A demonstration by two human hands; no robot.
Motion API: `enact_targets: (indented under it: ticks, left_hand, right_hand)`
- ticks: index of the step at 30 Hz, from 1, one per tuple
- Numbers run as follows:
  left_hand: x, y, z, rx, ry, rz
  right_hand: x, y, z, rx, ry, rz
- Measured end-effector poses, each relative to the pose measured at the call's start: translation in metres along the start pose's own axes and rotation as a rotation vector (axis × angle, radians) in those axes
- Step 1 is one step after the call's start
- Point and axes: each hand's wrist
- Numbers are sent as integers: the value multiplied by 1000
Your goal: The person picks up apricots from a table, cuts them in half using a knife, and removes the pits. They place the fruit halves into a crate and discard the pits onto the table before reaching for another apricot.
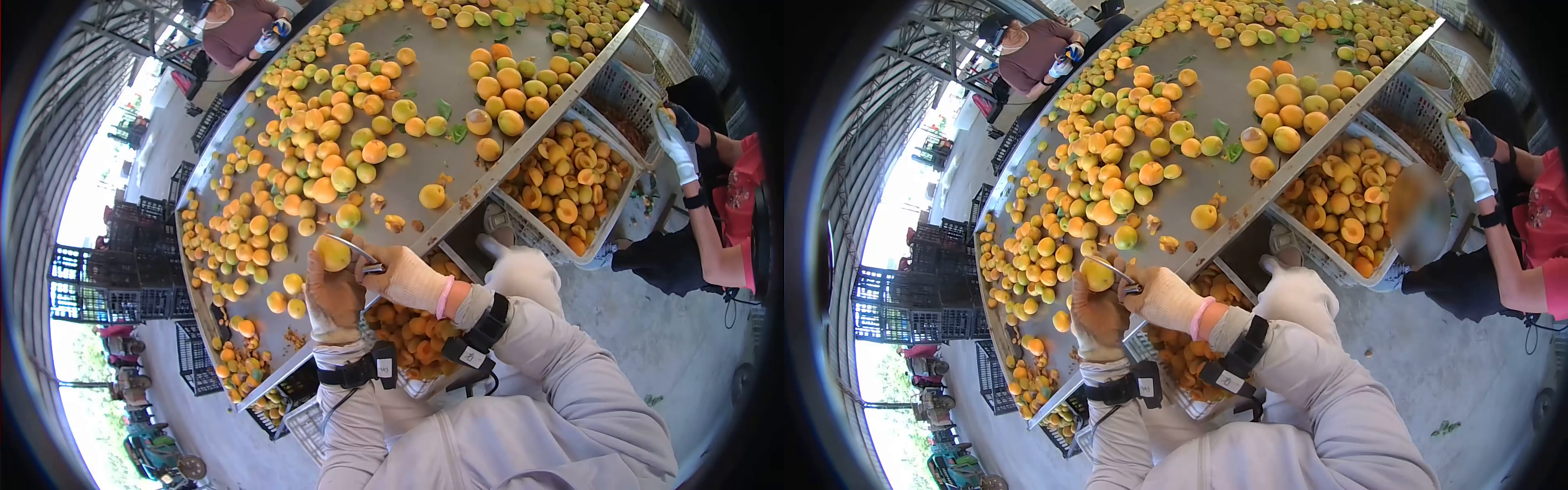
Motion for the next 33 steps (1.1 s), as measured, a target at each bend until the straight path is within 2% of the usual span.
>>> enact_targets:
  ticks: [1, 4, 7, 13, 16, 19, 22, 25, 28, 31, 32, 33]
  left_hand:
    - [-3, 5, 2, 53, 23, -91]
    - [-2, 8, 8, 90, 37, -107]
    - [-2, 4, 11, 90, 22, -118]
    - [-8, 11, 16, 338, 154, -65]
    - [-13, 20, 12, 409, 223, -22]
    - [-16, 27, 2, 528, 217, 92]
    - [-14, 29, -10, 881, 263, 270]
    - [-10, 30, -24, 1214, 269, 468]
    - [-18, 37, -16, 689, 283, 242]
    - [-20, 35, -11, 689, 231, 205]
    - [-21, 33, -8, 683, 210, 188]
    - [-23, 37, -16, 847, 204, 210]
  right_hand:
    - [-2, -1, 3, -31, 58, 37]
    - [-1, 3, 1, -106, 2, -12]
    - [-3, 1, 7, -211, 57, -28]
    - [2, 4, 5, -264, 201, 15]
    - [2, 7, 6, -331, 157, -22]
    - [-1, -2, 17, -401, 79, 51]
    - [2, -4, 12, -336, 1, 101]
    - [0, -9, 14, -351, 145, 119]
    - [3, 5, 3, -319, -155, -139]
    - [-2, 5, 10, -414, -46, -142]
    - [-2, 2, 8, -421, -69, -132]
    - [-2, -1, 5, -428, -92, -119]
Point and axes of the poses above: each hand's wrist, its own x-axis towards the middle knuckle, its own y-axis out of the palm, z = x × y, and after that the axes turned 14 degrees about y, right-handed
